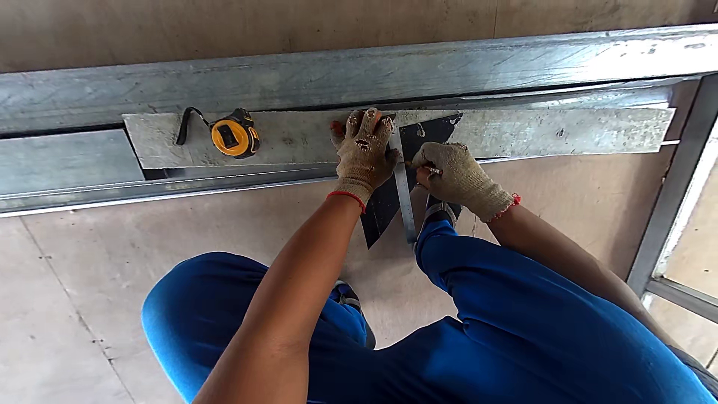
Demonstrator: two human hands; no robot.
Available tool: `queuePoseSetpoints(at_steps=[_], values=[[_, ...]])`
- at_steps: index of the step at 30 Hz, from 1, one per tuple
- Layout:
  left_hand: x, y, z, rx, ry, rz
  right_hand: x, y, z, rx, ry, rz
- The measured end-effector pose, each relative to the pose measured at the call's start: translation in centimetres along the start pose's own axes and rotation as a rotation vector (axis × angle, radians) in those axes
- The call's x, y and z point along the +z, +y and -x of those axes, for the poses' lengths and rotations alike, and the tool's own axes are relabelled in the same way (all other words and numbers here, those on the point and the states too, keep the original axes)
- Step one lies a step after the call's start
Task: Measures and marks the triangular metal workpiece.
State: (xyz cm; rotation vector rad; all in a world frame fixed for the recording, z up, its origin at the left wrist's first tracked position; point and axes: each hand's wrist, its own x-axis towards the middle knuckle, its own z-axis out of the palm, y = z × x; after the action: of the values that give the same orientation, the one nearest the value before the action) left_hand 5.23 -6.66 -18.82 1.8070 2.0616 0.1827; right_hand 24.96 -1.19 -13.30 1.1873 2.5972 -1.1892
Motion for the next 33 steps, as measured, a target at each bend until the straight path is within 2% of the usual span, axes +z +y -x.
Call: queuePoseSetpoints(at_steps=[4,9,13,17,21,24,27,33], values=[[0.0,0.0,0.0,-0.004,-0.016,-0.007,0.3,0.3,-0.1,-0.035,0.038,0.04],[-0.2,0.2,0.0,-0.011,-0.034,-0.01,0.2,0.5,1.2,-0.035,-0.105,0.009],[-0.2,0.1,0.0,-0.009,-0.047,-0.01,0.3,0.8,1.4,-0.053,-0.057,0.006],[0.2,-0.1,0.0,0.004,-0.014,-0.014,0.2,0.8,1.9,-0.007,-0.171,-0.04],[0.0,0.0,-0.1,-0.002,-0.036,-0.007,0.2,0.8,2.1,-0.009,-0.125,-0.06],[0.2,-0.1,0.0,0.004,-0.02,-0.017,0.0,0.7,2.4,-0.019,-0.206,-0.077],[0.3,-0.2,-0.1,0.01,-0.019,-0.024,0.0,0.9,2.5,-0.015,-0.178,-0.091],[0.4,-0.2,-0.1,0.009,-0.017,-0.024,0.3,1.0,2.6,-0.014,-0.229,-0.086]])
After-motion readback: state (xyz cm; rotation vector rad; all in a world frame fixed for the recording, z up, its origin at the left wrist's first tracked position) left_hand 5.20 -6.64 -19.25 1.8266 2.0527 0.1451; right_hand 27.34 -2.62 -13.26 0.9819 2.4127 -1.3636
